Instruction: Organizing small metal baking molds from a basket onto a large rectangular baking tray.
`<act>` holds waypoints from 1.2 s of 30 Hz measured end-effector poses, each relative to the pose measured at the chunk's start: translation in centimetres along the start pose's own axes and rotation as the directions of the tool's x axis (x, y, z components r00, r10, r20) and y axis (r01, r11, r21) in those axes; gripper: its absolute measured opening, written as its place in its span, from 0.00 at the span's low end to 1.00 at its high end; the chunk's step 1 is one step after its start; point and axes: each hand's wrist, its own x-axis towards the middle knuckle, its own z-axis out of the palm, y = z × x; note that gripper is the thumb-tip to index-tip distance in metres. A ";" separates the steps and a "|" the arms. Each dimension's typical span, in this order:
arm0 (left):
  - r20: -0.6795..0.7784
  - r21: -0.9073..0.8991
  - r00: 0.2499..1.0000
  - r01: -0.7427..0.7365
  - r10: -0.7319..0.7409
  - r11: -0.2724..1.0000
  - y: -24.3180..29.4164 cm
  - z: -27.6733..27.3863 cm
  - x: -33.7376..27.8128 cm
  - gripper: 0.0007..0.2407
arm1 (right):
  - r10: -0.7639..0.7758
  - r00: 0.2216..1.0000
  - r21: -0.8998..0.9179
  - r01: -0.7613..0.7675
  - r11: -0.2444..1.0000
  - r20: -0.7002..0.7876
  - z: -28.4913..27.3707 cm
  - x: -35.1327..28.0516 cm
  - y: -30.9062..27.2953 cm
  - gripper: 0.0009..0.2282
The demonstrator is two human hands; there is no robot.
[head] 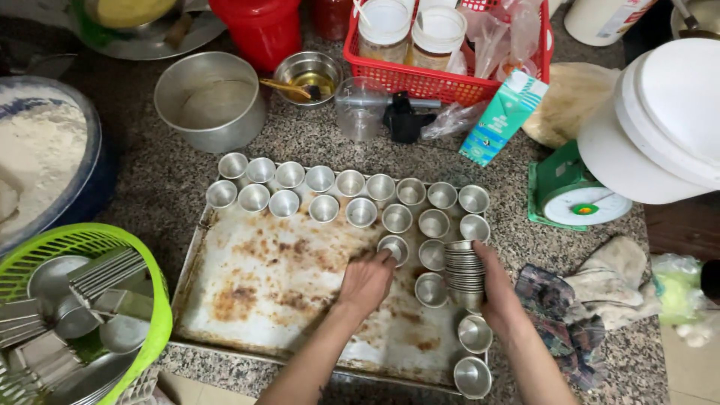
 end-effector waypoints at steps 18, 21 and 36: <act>-0.115 -0.344 0.980 0.114 -0.163 0.932 2.8 -8.0 -1.5 0.13 | 0.106 0.994 -0.248 -0.095 0.964 0.030 5.3 -3.6 -0.7 0.33; -0.123 -0.685 0.945 0.140 -0.303 0.715 2.9 -9.4 -2.2 0.13 | 0.015 0.992 -0.532 0.055 0.845 0.126 7.0 -6.3 -0.9 0.39; 0.150 -0.495 0.874 0.472 -0.463 0.730 -3.9 -8.5 -4.6 0.05 | 0.080 0.941 -0.792 0.228 0.566 0.329 5.8 4.8 7.2 0.36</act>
